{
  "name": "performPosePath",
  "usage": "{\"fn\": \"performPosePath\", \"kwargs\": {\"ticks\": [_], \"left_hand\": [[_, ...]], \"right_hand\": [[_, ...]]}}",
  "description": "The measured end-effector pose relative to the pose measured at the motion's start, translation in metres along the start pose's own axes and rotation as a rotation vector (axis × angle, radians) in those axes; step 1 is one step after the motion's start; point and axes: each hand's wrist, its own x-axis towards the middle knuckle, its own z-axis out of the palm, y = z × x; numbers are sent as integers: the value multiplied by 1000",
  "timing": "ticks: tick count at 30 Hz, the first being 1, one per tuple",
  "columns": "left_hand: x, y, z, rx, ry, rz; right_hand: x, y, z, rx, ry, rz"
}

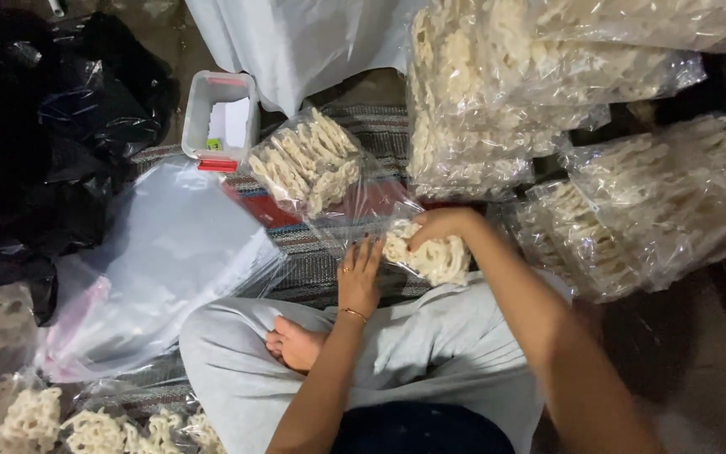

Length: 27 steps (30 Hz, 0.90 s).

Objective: A person is manually packing snacks into small plastic bags while sitting on the floor.

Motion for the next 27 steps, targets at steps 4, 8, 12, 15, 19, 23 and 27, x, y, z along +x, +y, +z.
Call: {"fn": "performPosePath", "kwargs": {"ticks": [4, 8, 12, 15, 19, 23, 27], "left_hand": [[-3, -3, 18, 62, -17, 18], [-5, -8, 29, 24, 86, 122], [1, 10, -28, -34, 120, 141], [-10, -3, 16, 55, 49, 196], [-2, 27, -44, -225, -105, 39], [9, -3, -27, -667, 276, -471], [11, -44, 33, -1212, 164, -1281]], "right_hand": [[-32, -51, 92, 168, 407, 64], [-4, -69, 146, -262, 767, 83], [53, -68, 149, -1510, 1743, 353], [81, -55, 142, -1373, 1717, 220], [121, -36, 125, -1183, 1657, 12], [86, -46, 120, -403, 1347, -497], [67, -87, 108, -706, 2010, -543]]}}
